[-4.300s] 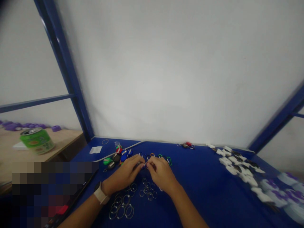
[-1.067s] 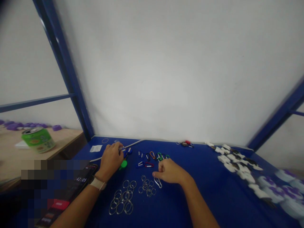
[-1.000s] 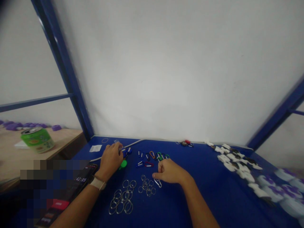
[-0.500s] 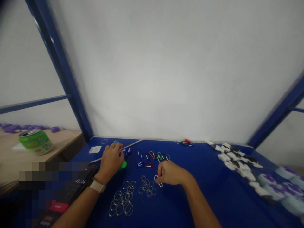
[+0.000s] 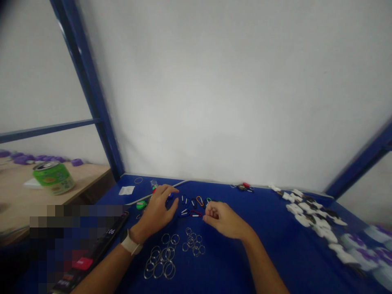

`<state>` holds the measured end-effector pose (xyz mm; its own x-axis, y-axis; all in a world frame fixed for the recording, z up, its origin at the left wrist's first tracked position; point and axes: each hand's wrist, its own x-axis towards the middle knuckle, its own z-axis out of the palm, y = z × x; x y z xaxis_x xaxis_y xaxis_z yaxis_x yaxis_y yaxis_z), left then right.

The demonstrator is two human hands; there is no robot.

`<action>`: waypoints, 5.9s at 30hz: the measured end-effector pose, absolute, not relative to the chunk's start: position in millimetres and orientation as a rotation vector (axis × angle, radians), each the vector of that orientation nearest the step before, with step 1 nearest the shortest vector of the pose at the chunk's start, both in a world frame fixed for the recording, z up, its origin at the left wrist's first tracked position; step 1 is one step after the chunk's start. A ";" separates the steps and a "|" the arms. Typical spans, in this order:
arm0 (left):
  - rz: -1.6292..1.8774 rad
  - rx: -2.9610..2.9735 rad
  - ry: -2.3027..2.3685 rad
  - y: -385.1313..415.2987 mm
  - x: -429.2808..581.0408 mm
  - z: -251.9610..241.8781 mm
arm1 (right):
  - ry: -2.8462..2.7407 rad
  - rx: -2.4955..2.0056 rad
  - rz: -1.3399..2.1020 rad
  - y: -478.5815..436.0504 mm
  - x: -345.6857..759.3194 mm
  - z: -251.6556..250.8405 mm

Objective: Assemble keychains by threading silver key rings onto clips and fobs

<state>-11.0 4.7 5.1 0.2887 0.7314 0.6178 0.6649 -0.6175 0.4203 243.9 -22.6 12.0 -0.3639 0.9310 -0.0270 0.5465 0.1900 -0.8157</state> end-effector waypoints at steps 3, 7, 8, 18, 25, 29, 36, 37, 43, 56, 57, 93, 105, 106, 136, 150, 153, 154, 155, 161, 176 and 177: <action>1.139 2.405 0.969 -5.5 -6.1 7.5 | -1.884 -1.276 1.019 -23.8 239.0 17.6; 0.986 2.283 0.768 -14.1 -1.6 6.6 | -1.754 -1.166 1.036 -24.7 231.8 19.1; 0.963 2.240 0.750 -14.9 -0.3 5.6 | -1.728 -1.154 1.036 -25.1 229.8 18.9; 0.943 1.956 0.660 -15.2 14.4 5.3 | -1.683 -1.054 1.055 -29.4 214.4 16.6; 1.008 1.875 0.687 -16.1 17.2 1.2 | -1.627 -1.021 1.029 -28.9 208.2 12.2; 1.041 1.880 0.768 -14.8 17.1 -0.8 | -1.601 -0.994 1.001 -29.7 203.1 11.3; 1.118 1.795 0.765 -7.4 15.1 -1.6 | -1.546 -0.988 0.951 -27.7 203.5 8.1; 1.119 1.774 0.768 -7.0 15.1 -1.6 | -1.547 -0.982 0.952 -27.2 204.2 7.4; 1.089 1.690 0.771 -9.1 15.4 -0.3 | -1.552 -0.954 0.963 -27.4 205.2 6.5; 1.045 1.783 0.728 -13.5 11.9 3.9 | -1.570 -0.969 0.960 -33.2 200.0 9.8; 1.048 1.785 0.728 -13.2 12.2 3.9 | -1.575 -0.963 0.962 -33.6 199.6 10.0; 1.085 2.126 0.716 -14.9 4.7 8.6 | -1.604 -1.020 0.840 -35.9 194.4 8.3; 1.059 2.091 0.705 -14.7 5.0 10.0 | -1.655 -1.029 0.903 -35.6 197.5 13.5; 1.062 2.102 0.708 -14.7 4.9 9.9 | -1.657 -1.032 0.911 -35.3 198.3 13.6; 1.205 1.903 0.933 1.9 1.6 -2.4 | -2.048 -1.247 1.086 -29.8 205.9 0.1; 1.030 2.186 0.966 -1.8 -0.1 4.5 | -2.001 -1.262 0.945 -25.7 209.2 2.3; 0.982 2.238 1.005 -2.2 -1.0 3.4 | -1.952 -1.232 0.937 -24.6 208.7 2.8; 0.963 2.258 1.027 -2.0 -1.2 2.7 | -1.945 -1.243 0.920 -24.2 208.6 2.1; 0.948 2.275 1.053 -1.6 -1.4 1.9 | -1.944 -1.261 0.902 -23.7 208.5 1.0; 0.930 2.342 1.244 3.4 -4.1 -5.5 | -1.989 -1.358 0.757 -20.4 209.7 -4.8; 0.643 2.453 1.529 3.6 -3.5 -12.3 | -1.998 -1.526 0.252 -13.9 220.3 -7.3; 0.626 2.458 1.538 3.5 -3.5 -12.6 | -1.998 -1.525 0.244 -13.7 220.5 -7.2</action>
